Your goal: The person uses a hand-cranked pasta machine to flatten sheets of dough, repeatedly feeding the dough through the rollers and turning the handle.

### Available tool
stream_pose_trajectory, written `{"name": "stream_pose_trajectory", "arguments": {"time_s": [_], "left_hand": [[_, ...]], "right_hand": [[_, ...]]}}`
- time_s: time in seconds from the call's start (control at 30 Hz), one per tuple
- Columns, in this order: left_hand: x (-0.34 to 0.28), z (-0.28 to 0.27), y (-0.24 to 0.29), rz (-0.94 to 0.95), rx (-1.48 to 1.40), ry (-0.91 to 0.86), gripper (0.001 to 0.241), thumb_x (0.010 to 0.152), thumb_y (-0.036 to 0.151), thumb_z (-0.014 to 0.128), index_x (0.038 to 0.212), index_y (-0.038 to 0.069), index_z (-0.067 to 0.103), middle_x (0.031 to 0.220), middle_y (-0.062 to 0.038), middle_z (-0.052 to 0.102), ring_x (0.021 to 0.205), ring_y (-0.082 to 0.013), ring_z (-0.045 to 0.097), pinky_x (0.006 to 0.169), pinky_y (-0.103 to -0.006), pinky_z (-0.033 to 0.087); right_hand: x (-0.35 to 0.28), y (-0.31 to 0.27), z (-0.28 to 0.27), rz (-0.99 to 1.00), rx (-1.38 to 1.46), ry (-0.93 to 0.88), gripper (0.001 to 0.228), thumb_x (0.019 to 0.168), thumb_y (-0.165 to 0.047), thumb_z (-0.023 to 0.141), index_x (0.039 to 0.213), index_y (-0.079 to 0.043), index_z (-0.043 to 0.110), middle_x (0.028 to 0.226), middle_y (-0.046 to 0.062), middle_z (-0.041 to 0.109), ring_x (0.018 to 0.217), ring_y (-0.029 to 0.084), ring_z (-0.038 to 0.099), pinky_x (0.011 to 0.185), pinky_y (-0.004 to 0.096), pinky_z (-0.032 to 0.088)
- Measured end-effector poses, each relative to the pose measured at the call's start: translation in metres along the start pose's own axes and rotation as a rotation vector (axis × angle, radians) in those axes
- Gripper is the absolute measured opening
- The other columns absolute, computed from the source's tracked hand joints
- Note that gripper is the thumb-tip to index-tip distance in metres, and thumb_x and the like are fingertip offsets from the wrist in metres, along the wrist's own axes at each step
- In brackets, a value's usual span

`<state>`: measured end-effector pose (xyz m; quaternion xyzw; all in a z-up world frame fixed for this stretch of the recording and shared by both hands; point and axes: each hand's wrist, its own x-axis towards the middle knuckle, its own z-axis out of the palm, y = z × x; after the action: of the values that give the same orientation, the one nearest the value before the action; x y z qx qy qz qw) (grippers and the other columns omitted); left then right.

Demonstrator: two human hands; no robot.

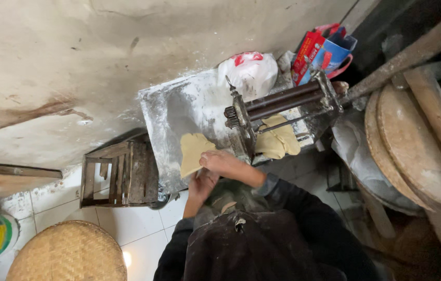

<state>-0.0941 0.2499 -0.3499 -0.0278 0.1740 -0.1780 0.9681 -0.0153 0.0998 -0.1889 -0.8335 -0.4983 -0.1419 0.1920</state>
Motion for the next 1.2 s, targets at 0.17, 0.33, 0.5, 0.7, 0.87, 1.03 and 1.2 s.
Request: {"name": "stream_pose_trajectory", "arguments": {"time_s": [0.17,0.33,0.5,0.7,0.87,1.03,1.2], "left_hand": [[0.023,0.035,-0.004,0.291,0.878,0.049,0.051,0.099,0.028,0.066,0.138,-0.002,0.055,0.136,-0.019,0.061,0.122,-0.0342,0.060,0.102,-0.0491,0.052],[0.040,0.147,-0.011,0.119,0.537,0.008,0.051,0.100,0.030,0.063,0.141,0.000,0.054,0.138,-0.016,0.061,0.123,-0.0322,0.061,0.104,-0.0482,0.052],[0.093,0.257,-0.057,0.047,0.535,-0.107,0.052,0.102,0.032,0.060,0.144,0.002,0.054,0.140,-0.014,0.062,0.125,-0.0302,0.061,0.106,-0.0474,0.051],[0.177,0.296,-0.120,0.023,0.608,-0.135,0.050,0.104,0.032,0.058,0.145,0.003,0.054,0.140,-0.012,0.063,0.124,-0.0277,0.063,0.107,-0.0462,0.052],[0.236,0.294,-0.153,0.078,0.655,-0.074,0.045,0.102,0.027,0.062,0.139,0.002,0.059,0.134,-0.012,0.067,0.118,-0.0265,0.066,0.104,-0.0452,0.053],[0.245,0.290,-0.166,0.161,0.643,-0.028,0.044,0.100,0.027,0.063,0.138,0.004,0.060,0.135,-0.012,0.066,0.120,-0.0262,0.065,0.105,-0.0437,0.052],[0.253,0.298,-0.160,0.237,0.678,-0.015,0.044,0.099,0.026,0.065,0.136,0.005,0.061,0.136,-0.012,0.065,0.122,-0.0259,0.063,0.106,-0.0423,0.050]], "right_hand": [[-0.028,-0.026,-0.126,0.074,0.137,-0.293,0.012,0.091,-0.008,0.061,0.100,-0.004,0.068,0.097,0.011,0.069,0.101,0.026,0.070,0.086,0.037,0.059],[-0.090,0.036,-0.186,0.286,0.791,0.179,0.047,0.105,-0.036,0.053,0.142,-0.007,0.056,0.134,0.012,0.068,0.122,0.025,0.068,0.106,0.042,0.057],[-0.188,0.146,-0.216,0.421,2.034,1.049,0.074,0.114,-0.057,0.037,0.170,-0.009,0.030,0.159,0.018,0.051,0.137,0.032,0.058,0.112,0.047,0.047],[-0.295,0.266,-0.223,0.374,2.120,1.366,0.075,0.111,-0.056,0.034,0.169,-0.009,0.027,0.167,0.015,0.042,0.143,0.031,0.052,0.123,0.047,0.037],[-0.340,0.374,-0.204,0.608,1.821,1.205,0.074,0.107,-0.059,0.039,0.162,-0.009,0.036,0.159,0.018,0.046,0.144,0.033,0.048,0.122,0.050,0.035],[-0.358,0.419,-0.151,0.781,-0.054,-0.074,0.063,0.082,-0.024,0.063,0.142,-0.006,0.059,0.144,0.012,0.061,0.138,0.026,0.055,0.118,0.055,0.037],[-0.369,0.403,-0.108,0.865,-0.104,-0.192,0.041,0.079,-0.035,0.080,0.099,0.000,0.069,0.094,0.022,0.068,0.098,0.042,0.063,0.094,0.053,0.046]]}}
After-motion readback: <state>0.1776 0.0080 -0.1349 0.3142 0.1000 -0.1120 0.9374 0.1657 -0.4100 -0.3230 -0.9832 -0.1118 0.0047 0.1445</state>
